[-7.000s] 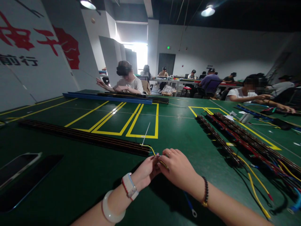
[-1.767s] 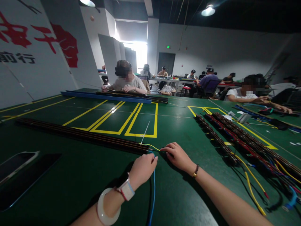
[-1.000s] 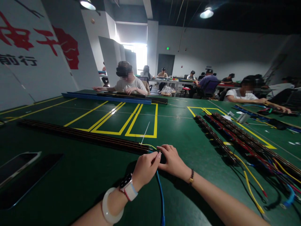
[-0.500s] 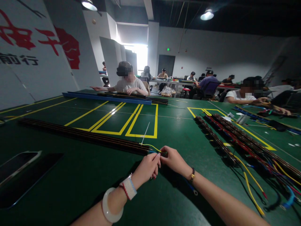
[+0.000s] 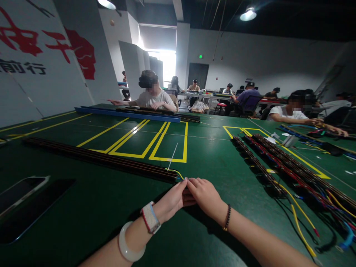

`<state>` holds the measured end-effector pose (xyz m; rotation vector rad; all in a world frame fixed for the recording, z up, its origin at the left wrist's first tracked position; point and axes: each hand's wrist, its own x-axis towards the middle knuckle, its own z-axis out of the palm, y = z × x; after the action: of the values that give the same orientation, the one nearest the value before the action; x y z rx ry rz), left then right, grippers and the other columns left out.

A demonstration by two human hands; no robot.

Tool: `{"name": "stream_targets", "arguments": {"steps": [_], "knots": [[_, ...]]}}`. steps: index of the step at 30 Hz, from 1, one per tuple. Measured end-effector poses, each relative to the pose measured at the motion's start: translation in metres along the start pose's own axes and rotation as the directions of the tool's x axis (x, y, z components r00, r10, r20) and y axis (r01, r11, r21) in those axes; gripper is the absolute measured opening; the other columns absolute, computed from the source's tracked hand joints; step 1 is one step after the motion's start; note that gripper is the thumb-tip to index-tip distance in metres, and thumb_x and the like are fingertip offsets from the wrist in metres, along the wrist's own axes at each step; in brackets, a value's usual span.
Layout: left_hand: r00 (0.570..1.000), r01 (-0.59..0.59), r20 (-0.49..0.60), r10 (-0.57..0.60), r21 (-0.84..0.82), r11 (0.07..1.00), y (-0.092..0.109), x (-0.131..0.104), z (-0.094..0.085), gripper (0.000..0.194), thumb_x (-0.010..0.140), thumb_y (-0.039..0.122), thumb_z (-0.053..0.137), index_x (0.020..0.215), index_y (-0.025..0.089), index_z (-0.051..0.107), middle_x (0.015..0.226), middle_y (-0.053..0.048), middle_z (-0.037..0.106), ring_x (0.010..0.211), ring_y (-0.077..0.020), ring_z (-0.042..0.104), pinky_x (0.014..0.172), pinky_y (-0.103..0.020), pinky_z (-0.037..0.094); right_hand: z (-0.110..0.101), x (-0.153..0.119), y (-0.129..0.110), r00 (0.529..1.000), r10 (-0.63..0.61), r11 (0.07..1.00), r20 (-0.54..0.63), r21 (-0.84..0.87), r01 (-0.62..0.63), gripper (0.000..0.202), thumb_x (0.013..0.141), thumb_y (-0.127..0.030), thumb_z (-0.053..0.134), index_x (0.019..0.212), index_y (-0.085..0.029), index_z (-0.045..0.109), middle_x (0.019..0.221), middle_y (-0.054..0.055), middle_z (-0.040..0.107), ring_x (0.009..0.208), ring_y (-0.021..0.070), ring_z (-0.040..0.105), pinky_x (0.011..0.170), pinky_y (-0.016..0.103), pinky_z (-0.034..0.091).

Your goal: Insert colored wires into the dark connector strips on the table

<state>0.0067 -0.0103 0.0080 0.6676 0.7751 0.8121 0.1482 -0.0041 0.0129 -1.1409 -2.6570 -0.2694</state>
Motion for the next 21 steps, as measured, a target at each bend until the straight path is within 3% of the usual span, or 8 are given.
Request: {"name": "stream_targets", "arguments": {"steps": [3, 8, 14, 18, 21], "knots": [[1.0, 0.011, -0.007, -0.011, -0.103, 0.995, -0.003, 0.003, -0.002, 0.022, 0.091, 0.037, 0.047, 0.089, 0.016, 0.053, 0.081, -0.003, 0.067, 0.07, -0.012, 0.063, 0.073, -0.028, 0.048, 0.002, 0.0, -0.006, 0.999, -0.034, 0.998, -0.033, -0.058, 0.032, 0.025, 0.087, -0.008, 0.049, 0.111, -0.011, 0.057, 0.106, 0.015, 0.062, 0.087, 0.0237, 0.059, 0.075, 0.037, 0.048], [0.993, 0.0, -0.114, -0.017, -0.151, 0.989, -0.006, 0.005, -0.004, 0.014, 0.091, 0.028, 0.048, 0.086, 0.016, 0.054, 0.077, 0.0, 0.064, 0.063, -0.0081, 0.06, 0.062, -0.021, 0.046, 0.004, -0.002, -0.013, 0.999, -0.043, 0.99, -0.029, -0.137, 0.038, 0.032, 0.084, -0.008, 0.052, 0.115, -0.008, 0.057, 0.115, 0.019, 0.059, 0.091, 0.0258, 0.057, 0.08, 0.039, 0.046], [0.99, -0.01, -0.14, -0.024, -0.24, 0.971, -0.002, 0.003, -0.001, 0.017, 0.091, 0.02, 0.046, 0.076, 0.015, 0.053, 0.066, 0.002, 0.059, 0.055, -0.0058, 0.056, 0.053, -0.016, 0.044, -0.031, 0.0, -0.018, 0.996, -0.072, 0.997, -0.045, -0.017, 0.071, 0.016, 0.088, -0.019, 0.05, 0.096, -0.016, 0.063, 0.101, 0.012, 0.062, 0.084, 0.0217, 0.055, 0.075, 0.036, 0.042], [0.993, -0.031, -0.114, 0.003, -0.247, 0.968, -0.001, 0.0, 0.001, 0.012, 0.088, 0.019, 0.053, 0.076, 0.014, 0.055, 0.069, 0.0, 0.062, 0.06, -0.0079, 0.06, 0.06, -0.019, 0.048, -0.049, 0.001, -0.013, 0.994, -0.009, 0.999, -0.11, 0.049, 0.015, 0.023, 0.094, -0.023, 0.041, 0.084, -0.019, 0.061, 0.088, 0.008, 0.061, 0.078, 0.0184, 0.054, 0.073, 0.034, 0.039], [0.995, -0.028, -0.097, 0.008, -0.201, 0.979, -0.001, 0.0, 0.001, 0.014, 0.09, 0.019, 0.048, 0.079, 0.014, 0.055, 0.073, -0.003, 0.065, 0.066, -0.0121, 0.064, 0.068, -0.026, 0.051, -0.044, 0.003, 0.0, 0.989, 0.117, 0.991, -0.089, 0.08, -0.11, 0.017, 0.092, -0.024, 0.045, 0.09, -0.019, 0.061, 0.091, 0.008, 0.061, 0.083, 0.0198, 0.056, 0.074, 0.033, 0.041]]}}
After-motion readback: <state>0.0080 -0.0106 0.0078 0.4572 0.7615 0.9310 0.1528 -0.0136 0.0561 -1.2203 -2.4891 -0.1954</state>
